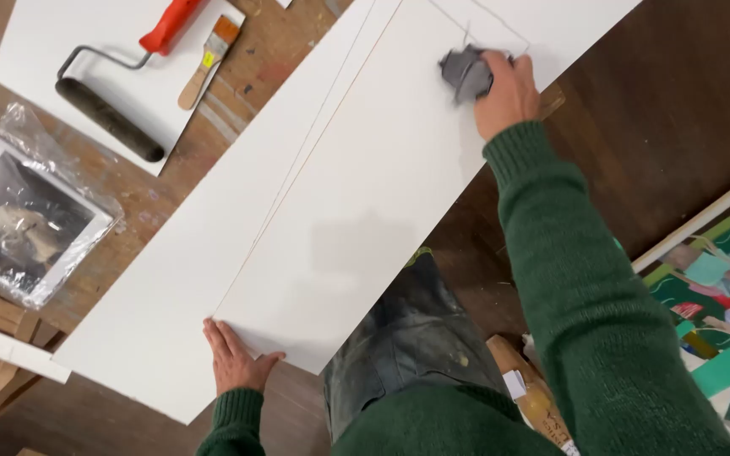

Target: Cleaning white boards with a rag and placing photographic prints into plastic sleeves in a workshop setting.

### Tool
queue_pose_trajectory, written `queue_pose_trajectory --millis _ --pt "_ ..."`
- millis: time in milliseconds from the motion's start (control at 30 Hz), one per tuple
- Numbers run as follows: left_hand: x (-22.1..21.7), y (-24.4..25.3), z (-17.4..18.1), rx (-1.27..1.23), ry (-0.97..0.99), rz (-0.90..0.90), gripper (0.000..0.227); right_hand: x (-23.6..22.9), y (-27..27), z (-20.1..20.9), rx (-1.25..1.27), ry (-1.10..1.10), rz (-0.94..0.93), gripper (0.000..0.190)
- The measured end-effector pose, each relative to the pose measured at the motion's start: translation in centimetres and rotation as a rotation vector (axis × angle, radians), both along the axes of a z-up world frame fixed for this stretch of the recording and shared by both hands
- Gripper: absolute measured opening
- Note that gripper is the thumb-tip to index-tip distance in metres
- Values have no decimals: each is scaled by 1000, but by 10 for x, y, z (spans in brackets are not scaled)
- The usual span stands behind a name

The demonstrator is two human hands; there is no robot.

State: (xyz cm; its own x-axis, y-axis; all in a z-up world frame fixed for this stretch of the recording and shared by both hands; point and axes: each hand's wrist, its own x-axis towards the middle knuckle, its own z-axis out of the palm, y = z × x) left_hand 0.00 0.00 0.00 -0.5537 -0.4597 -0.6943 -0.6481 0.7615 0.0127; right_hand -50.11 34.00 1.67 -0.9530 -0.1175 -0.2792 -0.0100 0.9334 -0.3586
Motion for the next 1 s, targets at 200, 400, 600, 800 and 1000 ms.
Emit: queue_pose_trajectory --millis 200,400,600,800,1000 --pt "-13 2 8 4 -118 9 153 23 -1 -16 -38 13 51 51" --pt "-16 3 13 13 -72 24 150 -13 14 -37 -39 94 5 48" --pt "-2 -1 0 21 3 18 154 -4 23 -43 -9 -15 25 49" --pt "-4 2 8 29 33 42 148 16 13 -55 -76 95 -17 38" --pt "-4 0 4 24 49 29 149 -5 35 -74 -19 165 47 43"
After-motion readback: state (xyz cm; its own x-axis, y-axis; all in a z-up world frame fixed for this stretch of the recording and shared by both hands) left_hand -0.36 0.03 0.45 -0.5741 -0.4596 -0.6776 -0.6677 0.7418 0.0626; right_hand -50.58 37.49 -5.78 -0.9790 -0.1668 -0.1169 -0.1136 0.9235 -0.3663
